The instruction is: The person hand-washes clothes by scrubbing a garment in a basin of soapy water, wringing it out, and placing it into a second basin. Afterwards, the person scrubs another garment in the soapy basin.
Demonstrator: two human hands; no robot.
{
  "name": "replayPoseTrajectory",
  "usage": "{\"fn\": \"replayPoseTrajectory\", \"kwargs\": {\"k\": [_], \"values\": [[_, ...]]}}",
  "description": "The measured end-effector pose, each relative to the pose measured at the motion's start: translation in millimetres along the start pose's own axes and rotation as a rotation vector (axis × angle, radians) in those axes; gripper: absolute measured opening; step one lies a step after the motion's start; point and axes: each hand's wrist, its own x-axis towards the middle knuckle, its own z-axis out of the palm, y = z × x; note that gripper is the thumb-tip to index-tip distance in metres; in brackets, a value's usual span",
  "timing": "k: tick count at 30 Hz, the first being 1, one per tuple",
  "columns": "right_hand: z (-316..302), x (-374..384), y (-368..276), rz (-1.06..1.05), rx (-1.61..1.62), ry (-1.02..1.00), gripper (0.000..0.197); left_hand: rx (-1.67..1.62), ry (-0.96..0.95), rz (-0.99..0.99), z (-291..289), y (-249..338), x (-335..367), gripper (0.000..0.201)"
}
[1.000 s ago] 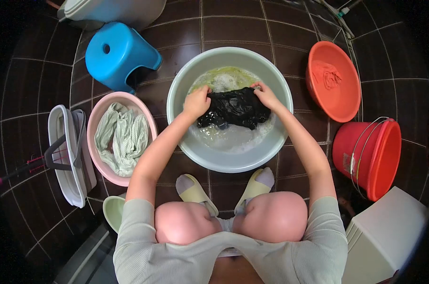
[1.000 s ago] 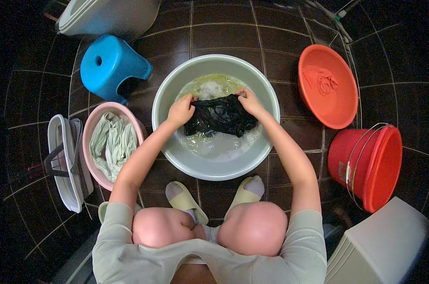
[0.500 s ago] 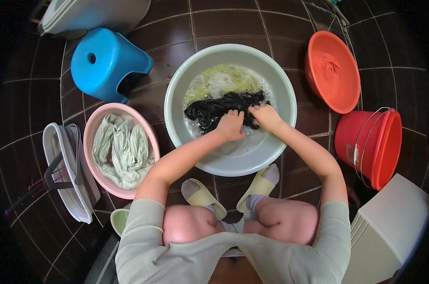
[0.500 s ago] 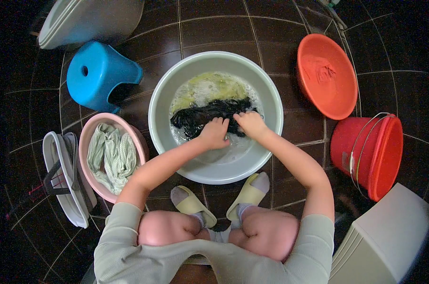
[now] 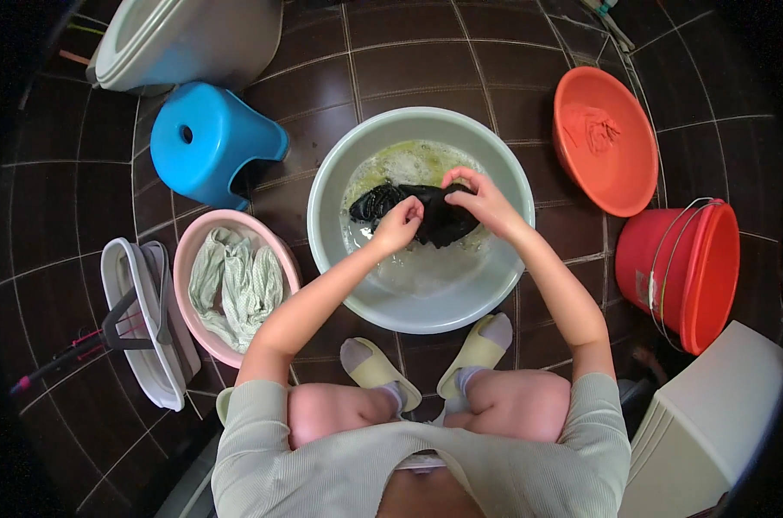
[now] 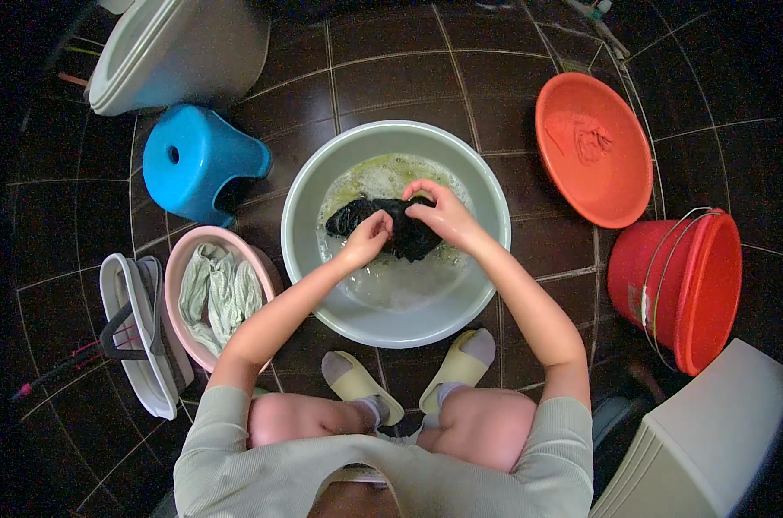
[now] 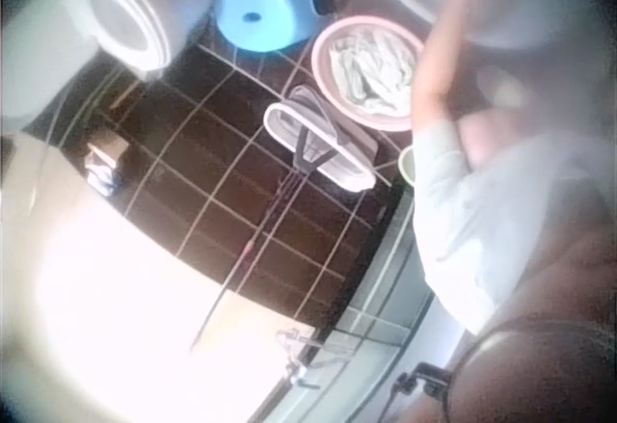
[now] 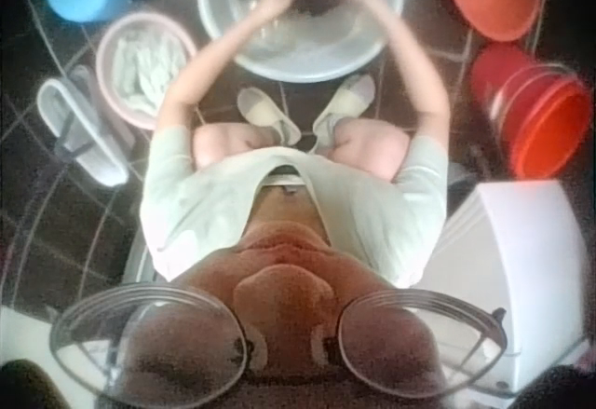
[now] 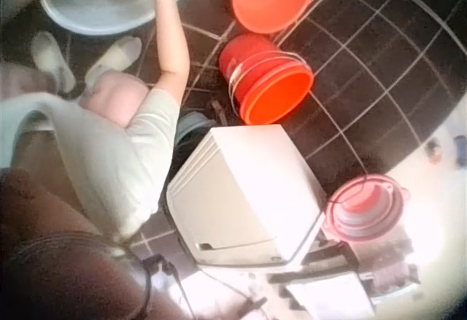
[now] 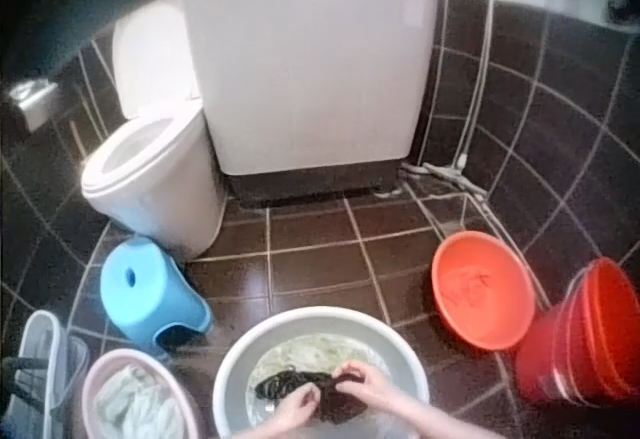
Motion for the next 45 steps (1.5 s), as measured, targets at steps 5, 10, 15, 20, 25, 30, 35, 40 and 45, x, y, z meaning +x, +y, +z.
{"fn": "replayPoseTrajectory", "kwargs": {"k": [5, 10, 15, 20, 25, 30, 35, 40, 45], "values": [[-13.6, -8.0, -19.4, -0.13, 0.071, -0.011, 0.022, -0.232, 0.044, 0.048, 21.0, 32.2, -2.7, 0.027], [-0.1, -23.2, -60.8, -0.155, 0.135, -0.136, 0.025, 0.078, 0.183, 0.106, 15.9, 11.9, 9.0, 0.032], [3.9, -42.1, -80.2, -0.298, 0.157, -0.094, 0.027, 0.324, 0.263, 0.01, 13.4, 22.0, -1.9, 0.031], [-19.7, -42.9, -69.2, -0.394, -0.067, 0.11, 0.025, -0.08, 0.239, 0.037, -35.8, 22.2, -13.9, 0.027], [-49.5, -27.1, -30.7, -0.209, -0.344, 0.279, 0.025, -0.208, 0.031, 0.081, -77.9, 41.0, -38.2, 0.029], [-50.5, -23.9, -5.0, -0.161, -0.855, 0.497, 0.024, 0.305, 0.207, 0.227, -90.7, 58.7, -37.2, 0.033], [-48.3, -32.0, -13.8, -0.201, -0.964, 0.626, 0.021, 0.62, 0.572, 0.223, -77.7, 78.7, -31.6, 0.023], [-57.7, -22.7, -19.9, -0.452, -0.405, 0.575, 0.014, 0.496, 0.429, 0.158, -94.6, 59.7, -19.9, 0.018], [-79.5, -23.0, -14.0, -0.539, -0.33, 0.478, 0.015, -0.008, 0.266, 0.13, -86.0, 67.5, -22.4, 0.017]]}}
